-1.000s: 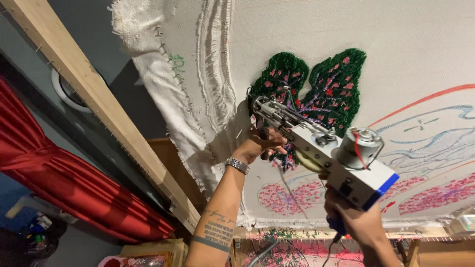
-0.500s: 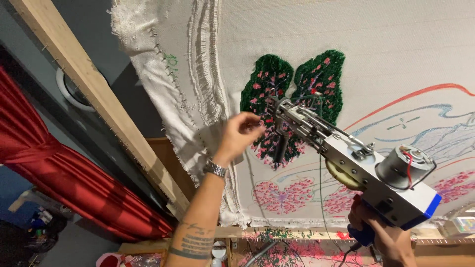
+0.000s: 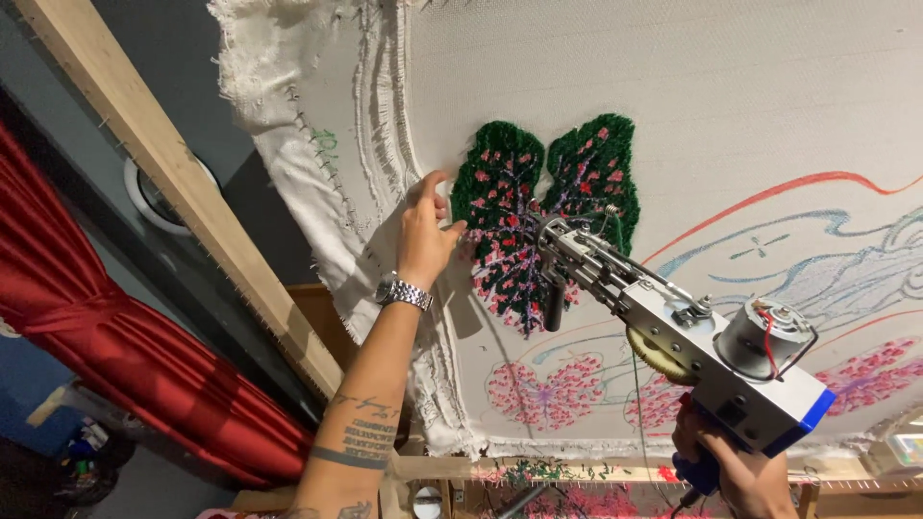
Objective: Tufting a design onto a rug canvas using a motorized tufting gun.
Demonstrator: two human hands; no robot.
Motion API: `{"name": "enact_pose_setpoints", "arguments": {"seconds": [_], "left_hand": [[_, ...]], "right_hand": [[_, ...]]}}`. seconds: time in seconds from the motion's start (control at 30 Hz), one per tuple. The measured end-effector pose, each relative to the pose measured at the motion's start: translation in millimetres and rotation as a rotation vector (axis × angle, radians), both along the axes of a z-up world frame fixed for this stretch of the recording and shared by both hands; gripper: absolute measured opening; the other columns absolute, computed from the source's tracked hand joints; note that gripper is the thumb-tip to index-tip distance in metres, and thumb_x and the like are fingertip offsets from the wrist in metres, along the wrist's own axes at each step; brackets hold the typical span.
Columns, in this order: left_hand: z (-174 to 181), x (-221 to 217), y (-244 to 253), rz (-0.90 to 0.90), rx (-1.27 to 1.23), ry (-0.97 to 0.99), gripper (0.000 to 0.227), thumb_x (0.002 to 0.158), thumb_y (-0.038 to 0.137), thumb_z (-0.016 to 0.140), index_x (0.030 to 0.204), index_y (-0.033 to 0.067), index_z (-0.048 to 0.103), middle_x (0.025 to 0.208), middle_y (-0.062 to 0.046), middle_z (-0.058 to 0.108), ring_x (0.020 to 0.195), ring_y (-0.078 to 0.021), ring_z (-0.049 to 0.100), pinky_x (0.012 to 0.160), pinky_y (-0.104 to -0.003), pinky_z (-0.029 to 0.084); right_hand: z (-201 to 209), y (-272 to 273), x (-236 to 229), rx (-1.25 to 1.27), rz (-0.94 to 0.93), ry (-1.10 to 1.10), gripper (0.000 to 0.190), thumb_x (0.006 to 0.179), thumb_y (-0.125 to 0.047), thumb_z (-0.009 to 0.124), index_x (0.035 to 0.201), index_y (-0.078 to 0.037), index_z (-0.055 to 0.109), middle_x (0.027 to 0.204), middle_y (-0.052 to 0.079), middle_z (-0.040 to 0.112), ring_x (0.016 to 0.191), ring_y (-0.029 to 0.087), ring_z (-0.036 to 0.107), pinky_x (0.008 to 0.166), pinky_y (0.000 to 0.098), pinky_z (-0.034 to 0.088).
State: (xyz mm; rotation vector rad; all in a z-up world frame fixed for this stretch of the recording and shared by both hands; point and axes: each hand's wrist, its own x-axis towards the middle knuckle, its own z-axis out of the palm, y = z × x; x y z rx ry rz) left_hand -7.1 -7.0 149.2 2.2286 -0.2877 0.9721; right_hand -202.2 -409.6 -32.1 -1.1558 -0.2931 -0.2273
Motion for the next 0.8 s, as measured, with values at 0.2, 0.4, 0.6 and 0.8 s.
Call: {"name": "enact_pose_setpoints", "arguments": {"seconds": [0.2, 0.4, 0.6, 0.8], "left_hand": [[6, -12, -3, -0.037, 0.005, -0.054, 0.088, 0.071, 0.003, 0.089, 0.146, 0.0151, 0.045, 0.123, -0.012, 0.061, 0.096, -0.0251, 0.069, 0.08, -0.038, 0.058], [-4, -11, 9, -0.186, 0.082, -0.138, 0.104, 0.071, 0.002, 0.088, 0.157, 0.02, 0.033, 0.15, -0.016, 0.049, 0.124, -0.0325, 0.06, 0.093, -0.035, 0.06], [-23, -22, 10, -0.184, 0.154, -0.211, 0.11, 0.074, -0.004, 0.083, 0.163, 0.0189, 0.022, 0.157, -0.021, 0.04, 0.137, -0.0413, 0.049, 0.105, -0.041, 0.051], [-83, -27, -6, -0.151, -0.111, -0.095, 0.084, 0.091, 0.002, 0.073, 0.162, 0.0111, 0.03, 0.148, -0.019, 0.054, 0.124, -0.03, 0.064, 0.101, -0.038, 0.057]], "right_hand": [[4, -3, -4, 0.004, -0.058, 0.134, 0.032, 0.083, 0.004, 0.062, 0.115, 0.009, 0.054, 0.085, 0.018, 0.058, 0.066, 0.026, 0.054, 0.053, 0.0393, 0.043], [-8, -11, -1, -0.008, -0.027, 0.075, 0.034, 0.084, 0.004, 0.064, 0.116, 0.007, 0.053, 0.084, 0.017, 0.058, 0.064, 0.025, 0.054, 0.052, 0.0387, 0.044], [-6, -5, -5, -0.093, -0.04, 0.173, 0.032, 0.082, 0.003, 0.066, 0.113, 0.009, 0.058, 0.08, 0.017, 0.059, 0.063, 0.026, 0.056, 0.053, 0.0404, 0.045], [-3, 18, -6, -0.138, -0.009, 0.123, 0.031, 0.083, 0.003, 0.065, 0.112, 0.008, 0.059, 0.079, 0.015, 0.062, 0.062, 0.024, 0.057, 0.053, 0.0387, 0.048]]}}
